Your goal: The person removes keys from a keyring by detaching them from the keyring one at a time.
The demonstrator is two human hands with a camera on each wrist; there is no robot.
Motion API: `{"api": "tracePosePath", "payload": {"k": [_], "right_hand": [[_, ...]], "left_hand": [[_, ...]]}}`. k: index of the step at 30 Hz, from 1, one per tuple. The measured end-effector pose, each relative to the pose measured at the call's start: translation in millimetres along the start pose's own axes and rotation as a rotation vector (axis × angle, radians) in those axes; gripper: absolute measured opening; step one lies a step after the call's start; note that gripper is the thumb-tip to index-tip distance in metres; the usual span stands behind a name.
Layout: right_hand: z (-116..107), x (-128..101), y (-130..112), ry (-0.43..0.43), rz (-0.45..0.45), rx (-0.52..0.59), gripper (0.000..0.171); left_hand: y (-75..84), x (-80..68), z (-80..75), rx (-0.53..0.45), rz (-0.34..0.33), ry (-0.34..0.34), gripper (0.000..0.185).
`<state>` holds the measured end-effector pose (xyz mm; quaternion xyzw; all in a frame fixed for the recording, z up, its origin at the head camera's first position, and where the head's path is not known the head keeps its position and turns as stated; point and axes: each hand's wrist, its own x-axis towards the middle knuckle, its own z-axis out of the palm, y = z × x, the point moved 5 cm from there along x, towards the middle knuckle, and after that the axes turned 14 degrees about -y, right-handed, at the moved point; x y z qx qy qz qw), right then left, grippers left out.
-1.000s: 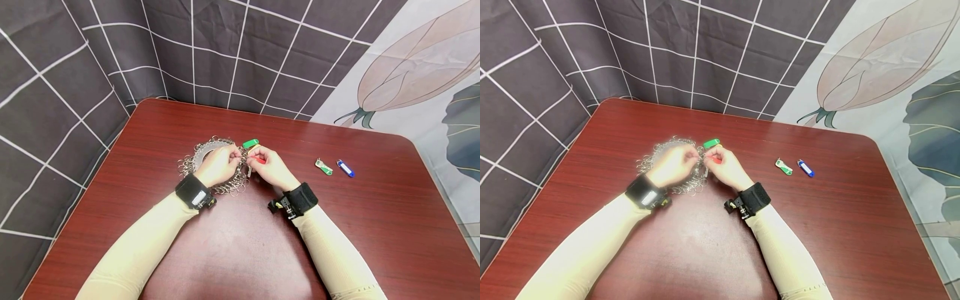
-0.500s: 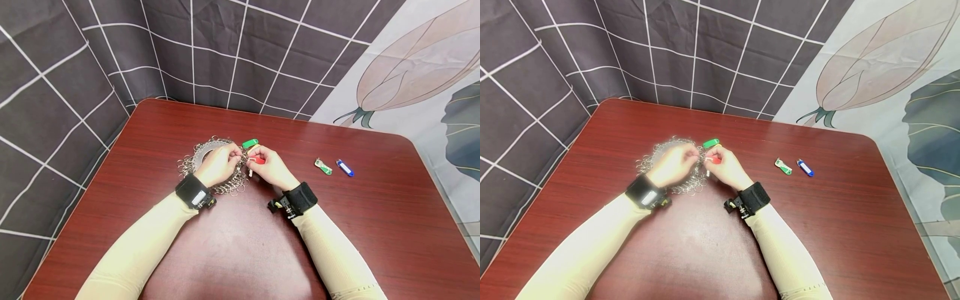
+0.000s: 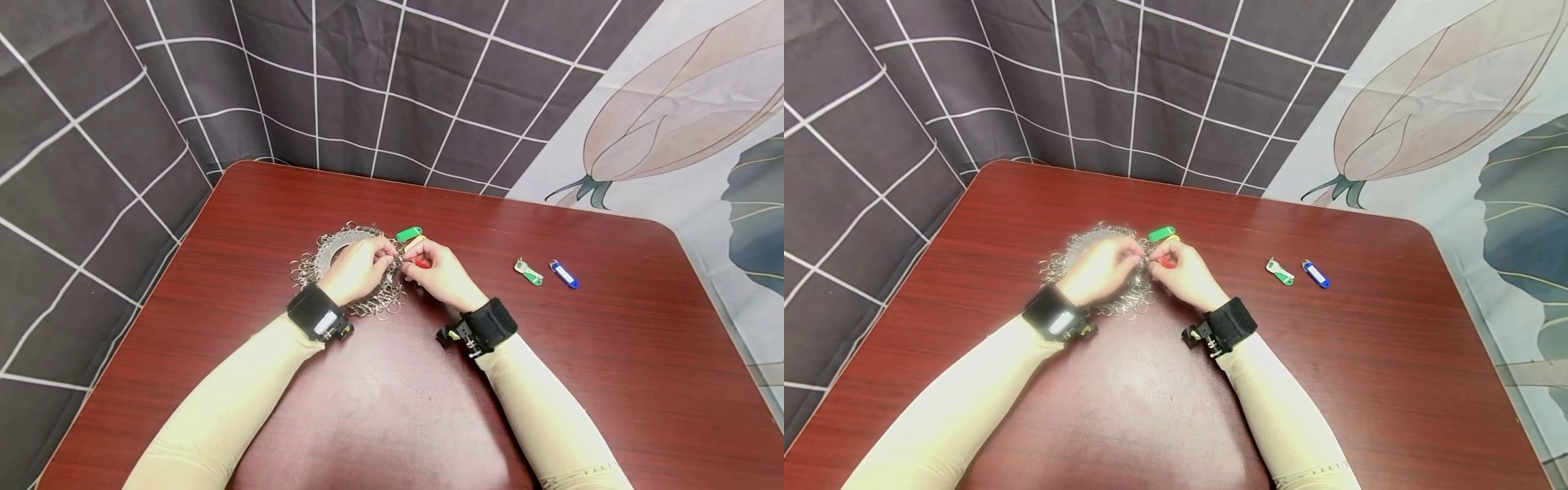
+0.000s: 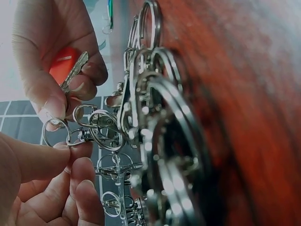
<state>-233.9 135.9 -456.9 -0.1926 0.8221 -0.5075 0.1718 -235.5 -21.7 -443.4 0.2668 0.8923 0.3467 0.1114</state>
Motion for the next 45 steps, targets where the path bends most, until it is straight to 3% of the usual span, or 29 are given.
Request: {"api": "tracePosePath", "payload": {"k": [11,17,36,40,45], "right_hand": [[2.0,-1.4,-1.2,-0.004,0.021,-0.035,0.011],[1.2,-1.6,-3.5,0.005,0.002,-0.088,0.011],[0.9,-0.4,-5.0,0.007,-0.034,-0.004,0.009],[0.2,-0.6,-4.9,0.012,-0.025,0.022,0.008],[0.2,-0.9,-2.1,0.015,0.013,-0.024,0.010]], "left_hand": [[-0.4,1.6,1.7,-0.033,0.025,-0.020,0.011],[-1.3,1.5,0.4,-0.066,0.018,0.012,0.011],[1.0,-0.8,-2.4,-0.073,0.006,0.043,0.013],[0.6,-0.6,-1.9,-0.092,0.004,0.027,0.013],[0.4,0.8,0.6,-0.109,0.007,-0.006,0.012]]}}
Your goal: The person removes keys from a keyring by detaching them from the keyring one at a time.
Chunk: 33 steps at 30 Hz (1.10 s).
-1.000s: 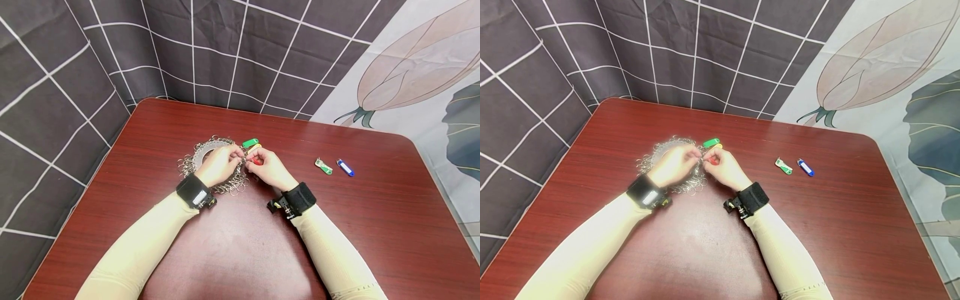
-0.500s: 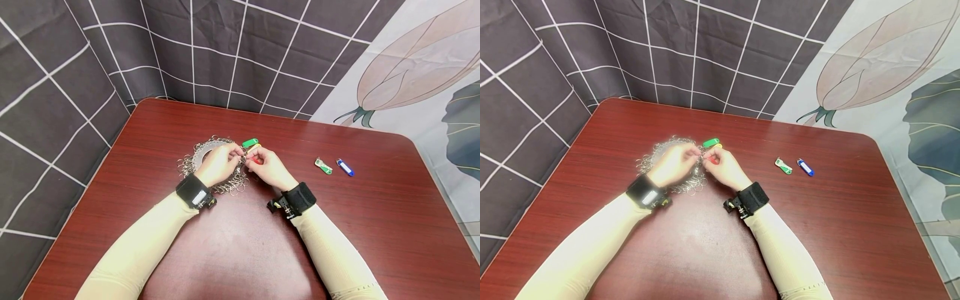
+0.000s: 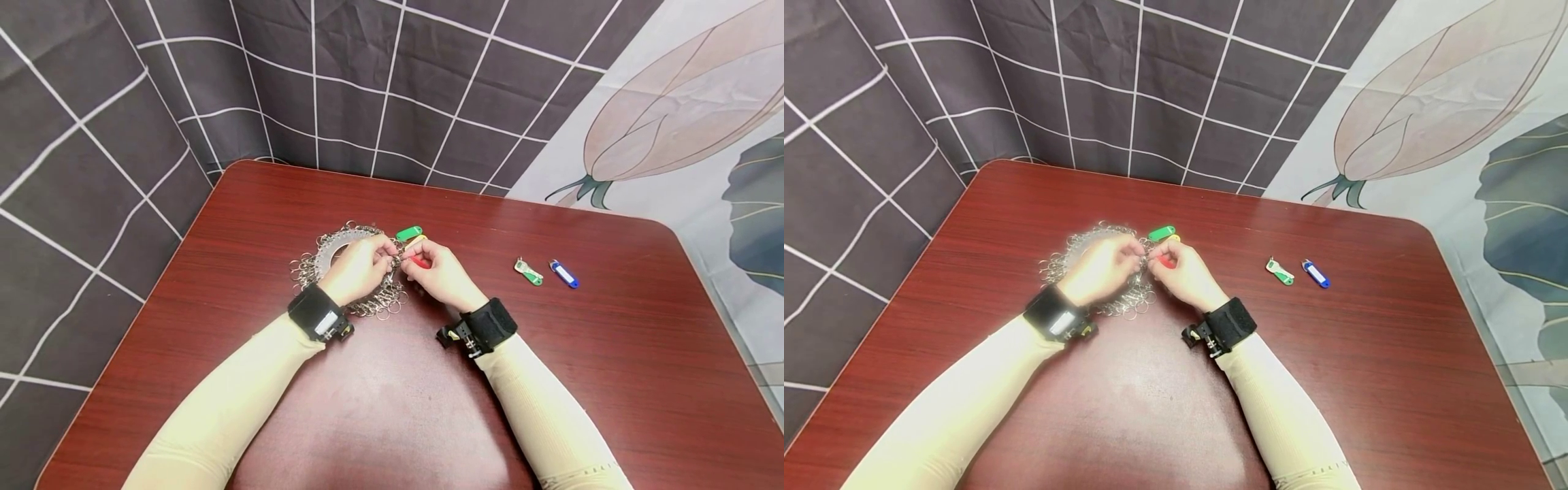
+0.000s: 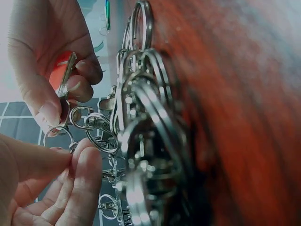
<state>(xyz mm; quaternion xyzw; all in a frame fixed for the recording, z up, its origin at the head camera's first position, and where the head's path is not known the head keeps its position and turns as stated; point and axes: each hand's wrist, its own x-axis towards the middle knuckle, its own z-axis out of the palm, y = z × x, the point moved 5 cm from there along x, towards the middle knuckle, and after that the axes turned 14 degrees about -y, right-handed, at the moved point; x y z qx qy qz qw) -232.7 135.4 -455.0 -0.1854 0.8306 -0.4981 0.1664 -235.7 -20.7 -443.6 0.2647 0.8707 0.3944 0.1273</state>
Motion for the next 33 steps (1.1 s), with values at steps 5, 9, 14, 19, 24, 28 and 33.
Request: {"api": "tracePosePath", "payload": {"k": [5,9,14,19,24,28,33], "right_hand": [[0,0,1,0.007,0.001,-0.021,0.011],[-1,1,0,0.011,-0.019,-0.034,0.010],[-2,0,-2,0.009,-0.032,-0.007,0.008],[-3,0,-5,0.013,-0.026,0.021,0.009],[-1,0,-6,0.006,-0.015,0.073,0.010],[-2,-8,-26,0.008,-0.031,0.088,0.011],[-4,-15,-41,0.025,-0.039,0.092,0.014]], "left_hand": [[1.3,1.0,0.3,0.021,0.006,-0.003,0.013],[1.6,0.3,-1.0,0.043,0.005,0.016,0.012],[1.8,-0.7,-2.5,0.062,0.006,0.041,0.009],[2.7,-1.0,-2.7,0.075,0.017,0.036,0.008],[3.6,-1.9,-1.0,0.102,0.028,0.007,0.010],[5.0,-1.1,0.2,0.106,0.031,-0.007,0.008],[3.5,-0.1,2.1,0.109,-0.007,-0.035,0.006]]}}
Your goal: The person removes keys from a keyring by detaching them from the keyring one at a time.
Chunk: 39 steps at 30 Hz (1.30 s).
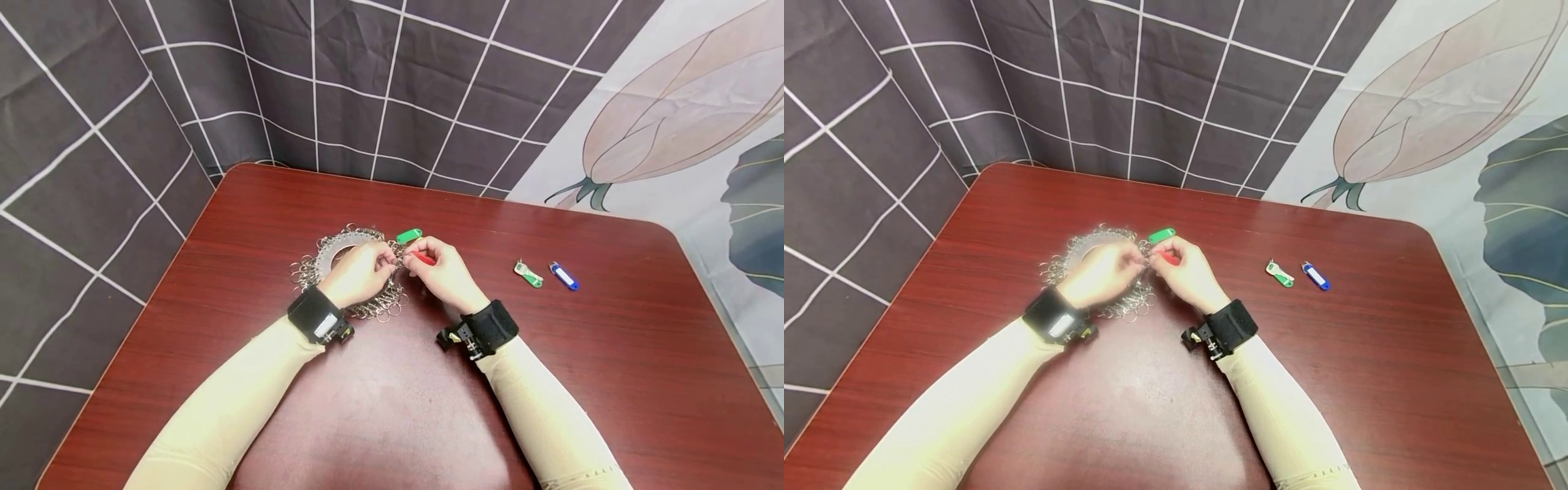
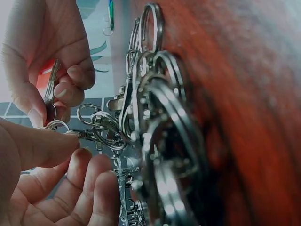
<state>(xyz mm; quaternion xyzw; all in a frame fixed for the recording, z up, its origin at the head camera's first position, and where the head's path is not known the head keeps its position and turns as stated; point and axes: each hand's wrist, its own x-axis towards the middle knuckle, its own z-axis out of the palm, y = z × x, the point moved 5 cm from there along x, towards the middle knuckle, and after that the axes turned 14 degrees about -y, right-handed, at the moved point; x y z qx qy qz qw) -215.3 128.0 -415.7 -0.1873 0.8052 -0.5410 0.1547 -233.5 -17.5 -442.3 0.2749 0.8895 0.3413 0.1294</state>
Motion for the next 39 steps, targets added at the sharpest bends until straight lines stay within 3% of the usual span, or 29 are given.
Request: {"api": "tracePosePath", "payload": {"k": [4,8,13,21,39], "right_hand": [[-1,5,15,0.005,0.010,0.004,0.014],[-2,12,34,0.005,0.020,0.017,0.015],[0,12,40,-0.008,0.046,0.032,0.015],[2,12,41,-0.037,0.041,0.009,0.011],[0,12,36,0.036,0.022,0.006,0.012]], "left_hand": [[-2.2,-1.2,0.3,0.006,-0.027,0.001,0.004],[-3.0,-3.1,-2.3,0.021,-0.038,0.044,0.004],[-3.3,-4.0,-5.5,0.000,-0.044,0.107,0.003],[-3.1,-3.9,-7.7,-0.020,0.007,0.181,0.005],[-0.7,-3.8,-4.0,-0.012,-0.011,0.061,0.005]]}}
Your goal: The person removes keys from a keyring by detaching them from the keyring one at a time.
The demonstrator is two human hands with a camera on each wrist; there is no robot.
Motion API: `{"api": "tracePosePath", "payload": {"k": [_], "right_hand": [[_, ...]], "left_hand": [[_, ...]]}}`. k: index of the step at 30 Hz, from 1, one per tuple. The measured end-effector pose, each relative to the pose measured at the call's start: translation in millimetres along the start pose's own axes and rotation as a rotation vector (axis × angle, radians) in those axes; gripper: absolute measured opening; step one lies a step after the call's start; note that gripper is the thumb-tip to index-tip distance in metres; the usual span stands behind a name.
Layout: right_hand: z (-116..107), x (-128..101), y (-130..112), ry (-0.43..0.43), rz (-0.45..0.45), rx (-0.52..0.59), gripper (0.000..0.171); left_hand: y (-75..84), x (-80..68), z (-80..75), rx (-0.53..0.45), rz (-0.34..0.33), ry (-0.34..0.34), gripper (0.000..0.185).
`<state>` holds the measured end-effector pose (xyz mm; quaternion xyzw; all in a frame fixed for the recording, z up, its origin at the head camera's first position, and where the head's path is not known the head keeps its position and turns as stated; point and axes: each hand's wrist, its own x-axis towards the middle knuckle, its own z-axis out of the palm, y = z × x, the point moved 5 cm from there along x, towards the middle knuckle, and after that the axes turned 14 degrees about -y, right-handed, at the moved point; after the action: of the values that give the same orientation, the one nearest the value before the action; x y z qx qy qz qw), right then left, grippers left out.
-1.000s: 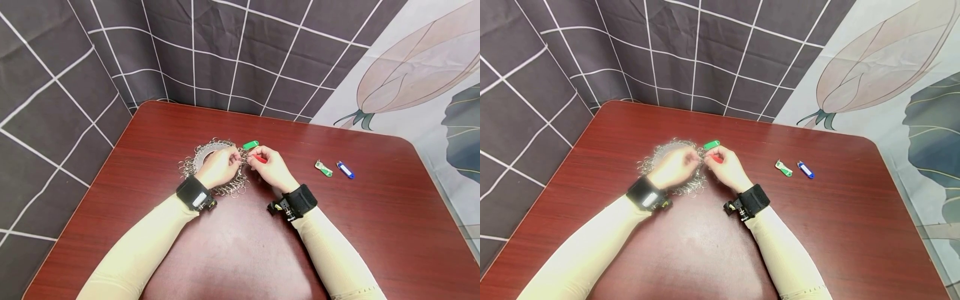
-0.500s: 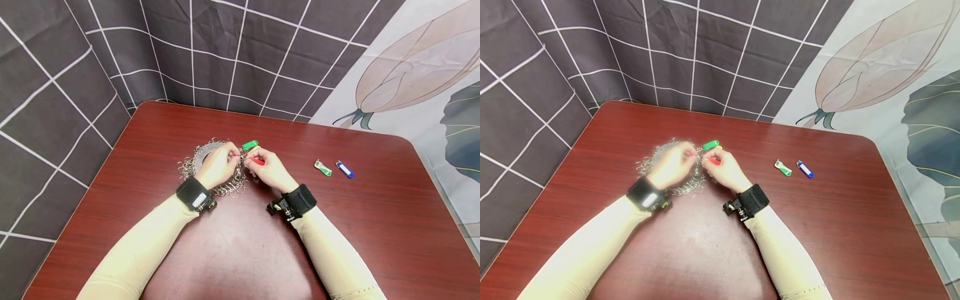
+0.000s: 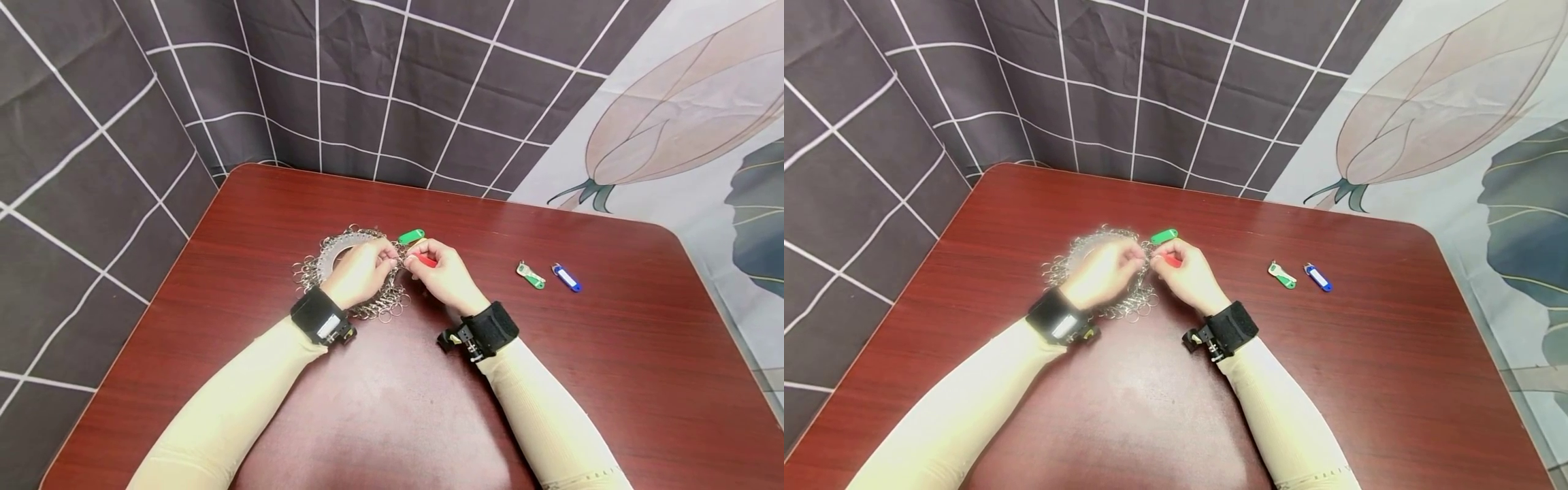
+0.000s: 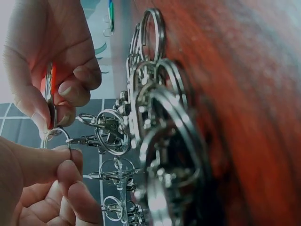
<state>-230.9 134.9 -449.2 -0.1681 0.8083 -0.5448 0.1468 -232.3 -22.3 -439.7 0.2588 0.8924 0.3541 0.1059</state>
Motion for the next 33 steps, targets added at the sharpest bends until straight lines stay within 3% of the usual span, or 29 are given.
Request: {"api": "tracePosePath", "payload": {"k": [10,16,24,29,33], "right_hand": [[-4,1,0,0.026,-0.016,-0.014,0.011],[-3,1,0,0.016,-0.016,-0.022,0.012],[2,-13,-37,-0.033,0.015,-0.057,0.012],[2,-14,-38,-0.030,0.013,-0.067,0.011],[2,-13,-37,-0.024,0.009,-0.053,0.011]], "left_hand": [[-2.4,3.7,4.8,-0.004,0.002,-0.070,0.004],[-2.7,1.7,2.6,-0.010,-0.007,-0.019,0.003],[-1.2,-1.0,-1.0,-0.016,0.013,0.065,0.010],[-1.4,-1.5,-1.0,-0.039,0.013,0.067,0.011],[-0.7,0.0,0.6,-0.031,0.001,0.027,0.019]]}}
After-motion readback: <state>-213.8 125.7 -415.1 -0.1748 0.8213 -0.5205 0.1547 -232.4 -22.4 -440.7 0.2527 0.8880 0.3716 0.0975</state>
